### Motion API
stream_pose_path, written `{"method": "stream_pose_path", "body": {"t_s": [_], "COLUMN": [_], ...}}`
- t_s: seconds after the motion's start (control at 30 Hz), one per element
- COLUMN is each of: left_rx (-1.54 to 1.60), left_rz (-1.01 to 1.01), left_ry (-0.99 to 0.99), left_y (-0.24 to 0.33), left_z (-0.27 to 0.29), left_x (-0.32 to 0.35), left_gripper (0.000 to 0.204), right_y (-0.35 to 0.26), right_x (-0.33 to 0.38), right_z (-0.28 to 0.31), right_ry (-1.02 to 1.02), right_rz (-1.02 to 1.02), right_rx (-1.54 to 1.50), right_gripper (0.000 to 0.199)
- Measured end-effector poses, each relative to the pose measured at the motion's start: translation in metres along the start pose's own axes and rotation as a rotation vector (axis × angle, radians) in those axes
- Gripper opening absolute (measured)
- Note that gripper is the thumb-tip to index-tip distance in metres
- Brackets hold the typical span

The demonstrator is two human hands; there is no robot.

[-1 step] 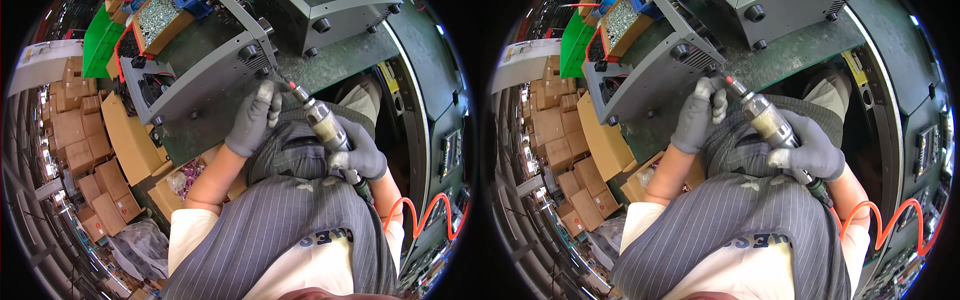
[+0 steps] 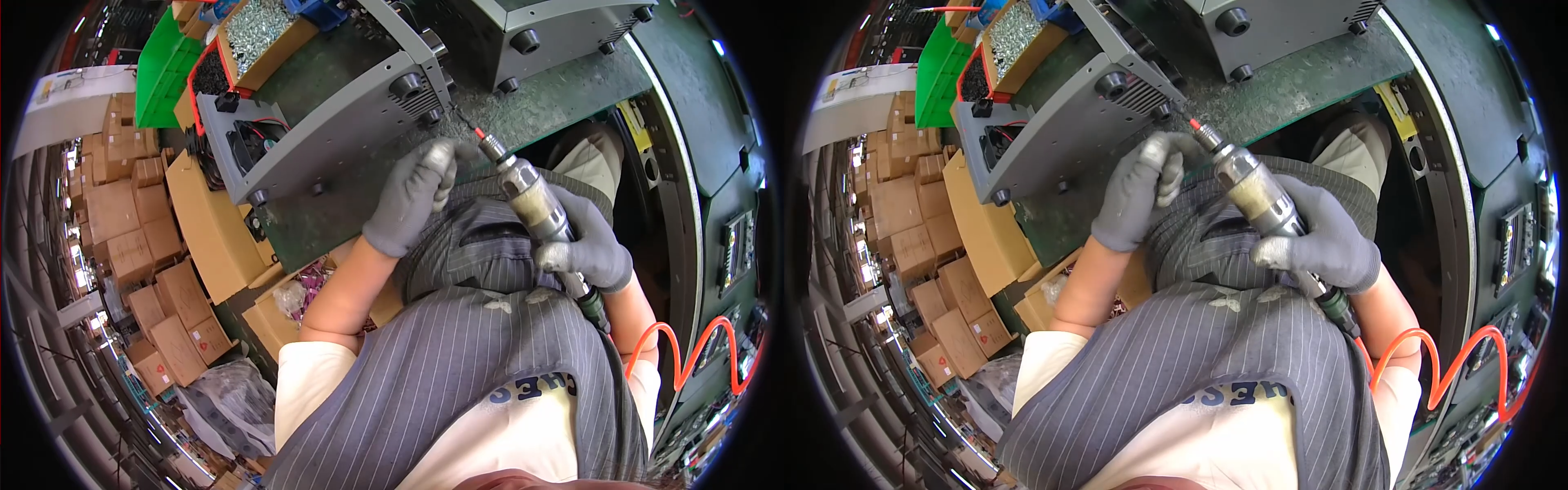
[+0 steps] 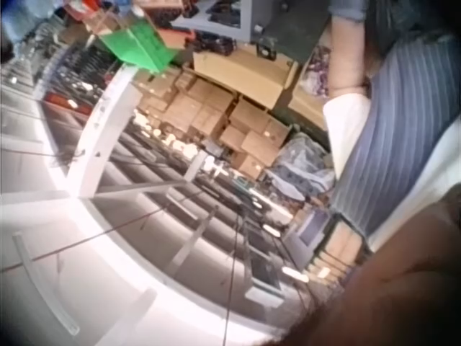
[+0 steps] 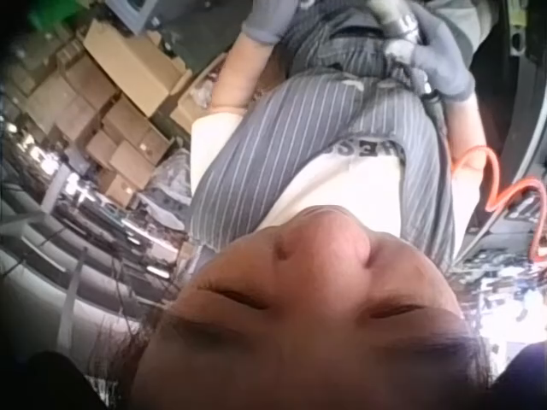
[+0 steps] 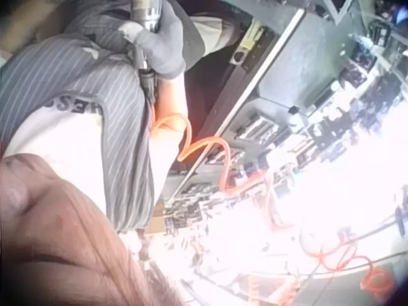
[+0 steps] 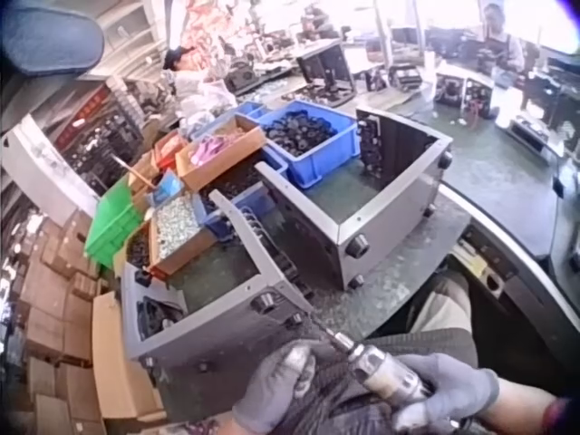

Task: Installing cooling fans and fasteners into a metal electronics housing using an electric screwdriver at an assembly station.

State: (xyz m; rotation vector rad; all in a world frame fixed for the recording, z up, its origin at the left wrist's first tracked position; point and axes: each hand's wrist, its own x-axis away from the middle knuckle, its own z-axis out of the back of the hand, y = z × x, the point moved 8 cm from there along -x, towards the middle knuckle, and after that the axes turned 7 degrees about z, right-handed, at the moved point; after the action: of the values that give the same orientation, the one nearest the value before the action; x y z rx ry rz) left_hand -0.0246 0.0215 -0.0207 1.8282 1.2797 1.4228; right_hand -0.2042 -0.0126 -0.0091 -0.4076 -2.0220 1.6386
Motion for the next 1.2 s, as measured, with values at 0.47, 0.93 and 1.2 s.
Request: {"method": "stream_pose_path", "body": {"t_s": [0.47,0.93,1.2], "left_rx": [-1.601,-1.493,-1.556], "left_rz": [-0.596,-0.195,-0.233], "left_ry": [0.684,0.046,-0.023], "left_y": [0.178,0.139,0.143], "left_z": [0.018,0.001,-0.006], "left_x": [0.065,0.004,0.001], "left_gripper": [0.033,0.03,0.03], "right_y": [0.003,-0.011,-0.022], "right_x": [-0.024,-0.012,-0.013], "right_z": [-0.007,0.017,0.024], "right_ry": [0.069,0.146,0.17], "right_rz": [-0.016,-0.011,0.051], "right_rx": [-0.159,0.026,0.328], "right_gripper": [0.063,0.062,0.059]}}
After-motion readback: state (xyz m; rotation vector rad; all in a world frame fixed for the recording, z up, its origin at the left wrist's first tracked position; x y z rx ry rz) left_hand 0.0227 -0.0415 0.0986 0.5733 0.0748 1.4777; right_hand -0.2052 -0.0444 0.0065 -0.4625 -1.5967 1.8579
